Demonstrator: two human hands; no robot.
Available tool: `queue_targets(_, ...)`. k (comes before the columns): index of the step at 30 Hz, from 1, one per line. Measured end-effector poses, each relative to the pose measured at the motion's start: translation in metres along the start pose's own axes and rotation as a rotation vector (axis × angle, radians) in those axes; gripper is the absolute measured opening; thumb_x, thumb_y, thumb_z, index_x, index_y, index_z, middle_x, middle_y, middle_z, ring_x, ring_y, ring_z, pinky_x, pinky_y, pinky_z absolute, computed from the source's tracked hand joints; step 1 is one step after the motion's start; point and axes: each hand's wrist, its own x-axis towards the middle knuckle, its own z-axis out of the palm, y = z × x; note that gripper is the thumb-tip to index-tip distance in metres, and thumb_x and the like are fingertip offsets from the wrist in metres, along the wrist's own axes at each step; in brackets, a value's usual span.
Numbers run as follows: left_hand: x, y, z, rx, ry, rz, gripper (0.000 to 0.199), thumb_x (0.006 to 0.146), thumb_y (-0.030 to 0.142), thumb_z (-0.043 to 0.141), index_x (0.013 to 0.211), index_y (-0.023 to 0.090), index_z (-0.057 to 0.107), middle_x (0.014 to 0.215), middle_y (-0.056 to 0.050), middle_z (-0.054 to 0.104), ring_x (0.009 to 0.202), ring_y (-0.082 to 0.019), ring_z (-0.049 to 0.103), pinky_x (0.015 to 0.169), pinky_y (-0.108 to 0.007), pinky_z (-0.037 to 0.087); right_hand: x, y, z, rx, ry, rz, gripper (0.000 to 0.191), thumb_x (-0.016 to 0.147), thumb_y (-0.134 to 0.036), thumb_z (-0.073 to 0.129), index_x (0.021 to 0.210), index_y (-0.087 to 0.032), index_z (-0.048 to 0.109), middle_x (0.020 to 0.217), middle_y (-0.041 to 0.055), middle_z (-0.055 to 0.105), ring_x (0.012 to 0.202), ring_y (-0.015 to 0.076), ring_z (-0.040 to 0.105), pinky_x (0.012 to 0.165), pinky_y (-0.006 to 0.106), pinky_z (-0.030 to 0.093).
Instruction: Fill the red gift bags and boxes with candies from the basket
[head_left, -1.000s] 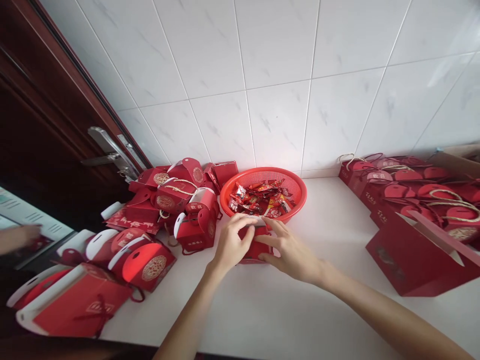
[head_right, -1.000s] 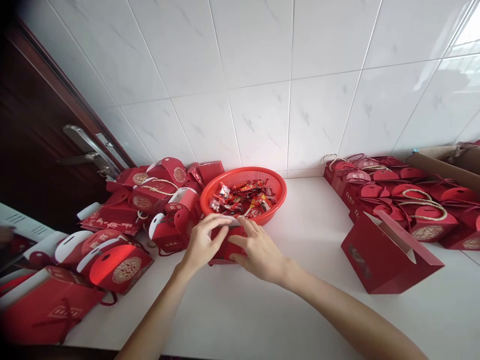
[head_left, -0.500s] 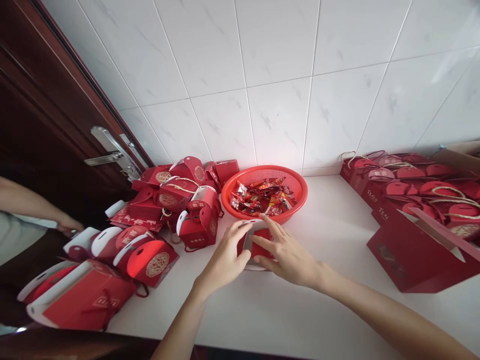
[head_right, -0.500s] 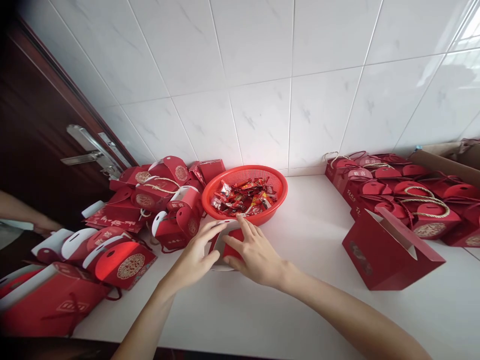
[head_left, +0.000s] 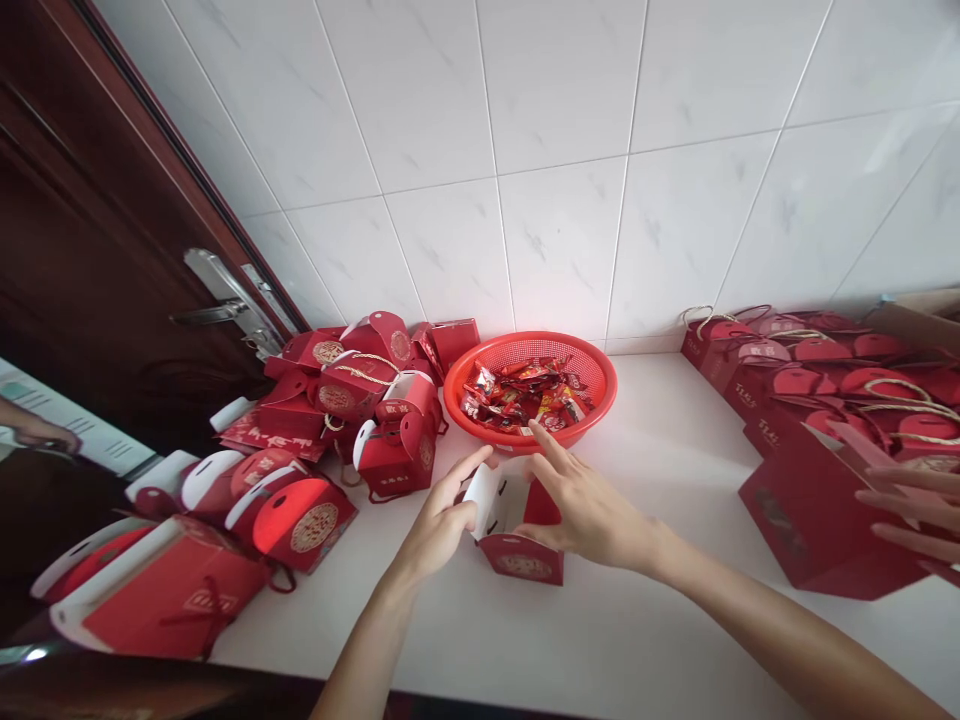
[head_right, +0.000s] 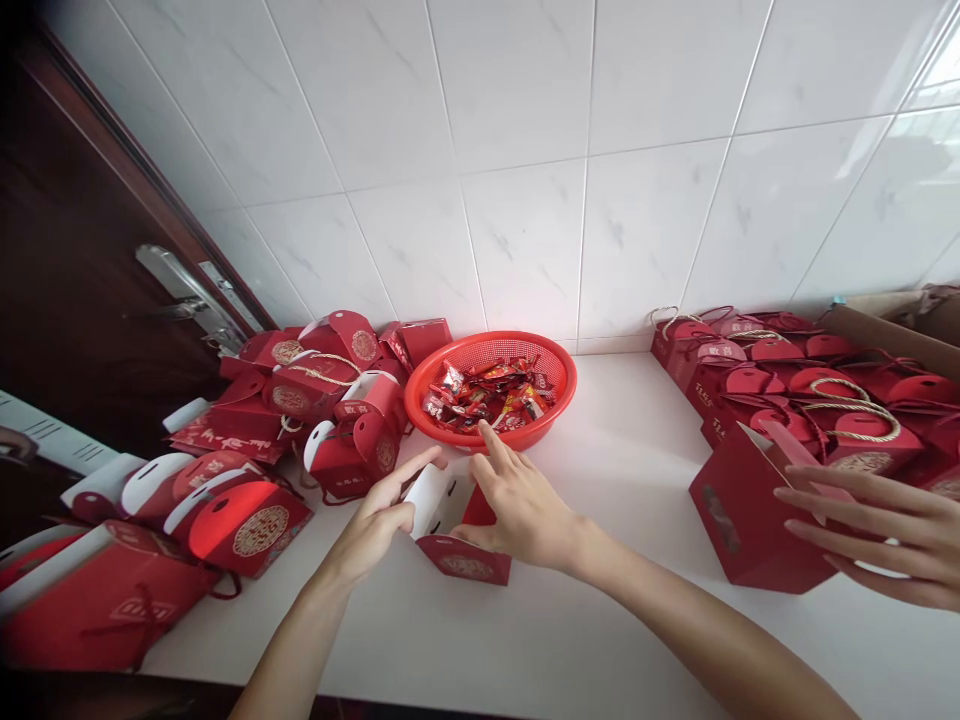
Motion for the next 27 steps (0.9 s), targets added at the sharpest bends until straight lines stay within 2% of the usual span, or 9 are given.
queue_targets(4,0.006,-0.013,-0.002,-0.021,0.042,-0.002,0.076,0.056,0.016,0.046,0.131,0.02,0.061,0.124,-0.007,0.066,0.12,-0.026,0.057,0.093,-0.031,0.05,-0.004,0.005,-0.018,0.05,-0.035,0.023,0.029,0.084,-0.021,0.065,0.111,-0.019,0.057,0.153,0.0196,0.038,0.13,0.0327,0.054,0.094,0.043,0.052)
queue_targets(7,0.006,-0.018,-0.002,0.0,0.054,0.043,0.06,0.062,0.017,0.048,0.119,0.02,0.066,0.12,-0.008,0.065,0.112,-0.025,0.061,0.086,-0.031,0.052,-0.006,0.009,-0.028,0.051,-0.009,0.038,0.039,0.082,-0.005,0.051,0.116,-0.022,0.059,0.142,0.0134,0.05,0.099,0.022,0.068,0.079,0.034,0.055)
queue_targets(9,0.005,-0.02,0.0,0.078,0.041,0.108,0.047,0.065,0.016,0.047,0.105,0.02,0.071,0.121,-0.009,0.064,0.11,-0.025,0.062,0.086,-0.031,0.052,-0.007,0.012,-0.03,0.042,0.006,0.072,0.044,0.079,-0.002,0.046,0.115,-0.023,0.062,0.131,0.012,0.057,0.081,0.0173,0.068,0.068,0.03,0.053)
queue_targets(11,0.004,-0.022,0.002,0.171,0.024,0.162,0.043,0.067,0.014,0.046,0.099,0.021,0.074,0.12,-0.009,0.062,0.114,-0.025,0.06,0.089,-0.031,0.051,-0.008,0.016,-0.031,0.069,0.02,0.094,0.047,0.077,-0.001,0.044,0.113,-0.022,0.065,0.121,0.0104,0.062,0.078,0.0164,0.066,0.063,0.027,0.05)
queue_targets(14,0.004,-0.025,0.006,0.277,0.004,0.173,0.049,0.068,0.01,0.045,0.106,0.022,0.073,0.118,-0.008,0.063,0.118,-0.024,0.058,0.089,-0.03,0.051,-0.008,0.021,-0.035,0.144,0.028,0.155,0.048,0.073,-0.001,0.046,0.112,-0.021,0.065,0.105,0.007,0.066,0.077,0.0159,0.064,0.063,0.025,0.049)
queue_targets(17,0.006,-0.022,0.004,0.329,-0.033,0.169,0.052,0.068,0.009,0.044,0.111,0.023,0.072,0.12,-0.008,0.064,0.115,-0.024,0.061,0.085,-0.029,0.053,-0.009,0.026,-0.043,0.177,-0.067,0.287,0.043,0.074,-0.007,0.053,0.113,-0.018,0.066,0.085,0.0033,0.068,0.063,0.0143,0.059,0.055,0.025,0.045)
queue_targets(19,0.009,-0.014,0.0,0.333,-0.072,0.214,0.052,0.069,0.008,0.044,0.109,0.024,0.073,0.122,-0.008,0.064,0.117,-0.024,0.061,0.088,-0.03,0.054,-0.01,0.03,-0.048,0.186,-0.111,0.294,0.038,0.075,-0.012,0.059,0.111,-0.019,0.068,0.089,0.0037,0.071,0.064,0.0148,0.06,0.056,0.026,0.046)
queue_targets(23,0.025,0.016,-0.014,0.309,-0.084,0.398,0.039,0.073,0.011,0.05,0.101,0.023,0.075,0.119,-0.007,0.068,0.118,-0.024,0.061,0.104,-0.036,0.047,-0.011,0.034,-0.056,0.246,-0.054,0.197,0.028,0.08,-0.026,0.065,0.106,-0.025,0.071,0.111,0.0047,0.071,0.09,0.0204,0.066,0.074,0.031,0.054)
queue_targets(27,0.072,0.043,-0.026,0.375,-0.032,0.452,0.029,0.082,0.023,0.054,0.103,0.019,0.074,0.114,-0.008,0.072,0.107,-0.024,0.066,0.094,-0.035,0.054,-0.007,0.035,-0.066,0.307,0.111,0.15,0.028,0.085,-0.036,0.062,0.109,-0.025,0.071,0.112,0.0057,0.072,0.103,0.0231,0.066,0.088,0.038,0.055)
